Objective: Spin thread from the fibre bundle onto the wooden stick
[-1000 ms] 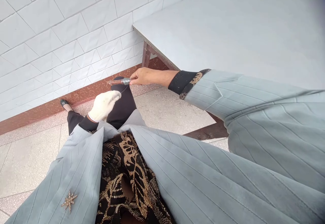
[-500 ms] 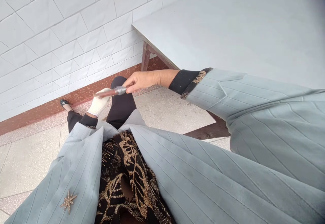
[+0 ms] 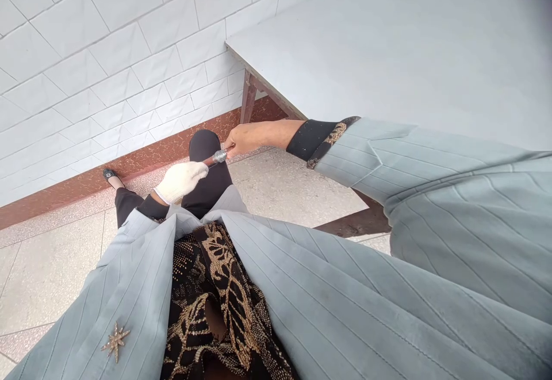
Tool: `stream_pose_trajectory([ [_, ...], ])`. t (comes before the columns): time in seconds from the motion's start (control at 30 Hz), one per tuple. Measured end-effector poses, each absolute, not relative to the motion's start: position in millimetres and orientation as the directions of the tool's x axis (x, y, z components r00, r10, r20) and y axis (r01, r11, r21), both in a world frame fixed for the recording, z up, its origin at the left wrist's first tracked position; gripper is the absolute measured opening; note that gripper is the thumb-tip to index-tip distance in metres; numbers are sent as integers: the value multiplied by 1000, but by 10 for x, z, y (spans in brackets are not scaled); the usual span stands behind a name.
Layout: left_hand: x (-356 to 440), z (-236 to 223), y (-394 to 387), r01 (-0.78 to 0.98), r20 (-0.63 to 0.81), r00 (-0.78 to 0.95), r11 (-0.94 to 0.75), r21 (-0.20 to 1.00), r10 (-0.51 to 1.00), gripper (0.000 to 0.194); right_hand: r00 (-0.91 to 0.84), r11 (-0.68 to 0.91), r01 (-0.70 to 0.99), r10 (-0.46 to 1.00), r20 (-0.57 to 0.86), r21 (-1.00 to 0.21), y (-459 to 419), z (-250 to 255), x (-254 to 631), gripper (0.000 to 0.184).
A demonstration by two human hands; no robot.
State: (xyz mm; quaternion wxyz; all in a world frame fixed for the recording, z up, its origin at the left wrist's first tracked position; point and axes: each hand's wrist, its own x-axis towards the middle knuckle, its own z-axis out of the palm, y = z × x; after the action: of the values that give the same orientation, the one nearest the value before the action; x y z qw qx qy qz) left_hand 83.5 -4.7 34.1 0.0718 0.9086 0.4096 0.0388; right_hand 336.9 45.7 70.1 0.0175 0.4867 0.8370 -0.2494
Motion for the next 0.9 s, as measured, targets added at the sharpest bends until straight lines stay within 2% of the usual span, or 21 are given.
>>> stream_pose_trajectory([
  [0.07,835,382,-45,718,64,680,-682,142,730,27,-579,450,814,686,-441,-368,441,694,3365,16],
  [0.1,837,405,-42,706,82,686,-688,165,723,27,-611,459,791,602,-513,-404,437,692,3363,17],
  [0.17,846,450,-37,682,93,685,-681,266,722,25,-681,428,731,412,-605,-531,426,708,3362,21],
  [0.23,854,474,-38,648,94,667,-638,416,739,23,-755,363,655,304,-581,-662,405,756,3363,27],
  [0.27,857,473,-42,627,97,644,-596,501,759,22,-792,326,608,322,-519,-724,394,785,3364,30],
  [0.33,859,441,-56,566,98,578,-484,667,810,21,-809,266,486,497,-313,-833,381,831,3370,34],
  [0.4,859,383,-72,500,84,525,-387,775,847,20,-701,231,383,703,-119,-894,396,833,3383,36],
  [0.43,860,350,-77,482,75,518,-363,797,852,20,-636,218,362,769,-69,-906,415,815,3391,36],
  [0.5,864,293,-78,495,64,537,-376,784,841,20,-556,202,385,830,-51,-901,463,761,3405,32],
  [0.67,905,244,-66,605,38,600,-485,631,799,22,-493,205,541,863,-110,-816,513,698,3390,21],
  [0.77,948,252,-74,684,5,630,-559,469,776,25,-423,196,676,893,-157,-711,499,712,3365,22],
  [0.9,971,240,-94,739,-32,654,-630,239,755,26,-439,308,801,885,-153,-514,492,700,3364,24],
])
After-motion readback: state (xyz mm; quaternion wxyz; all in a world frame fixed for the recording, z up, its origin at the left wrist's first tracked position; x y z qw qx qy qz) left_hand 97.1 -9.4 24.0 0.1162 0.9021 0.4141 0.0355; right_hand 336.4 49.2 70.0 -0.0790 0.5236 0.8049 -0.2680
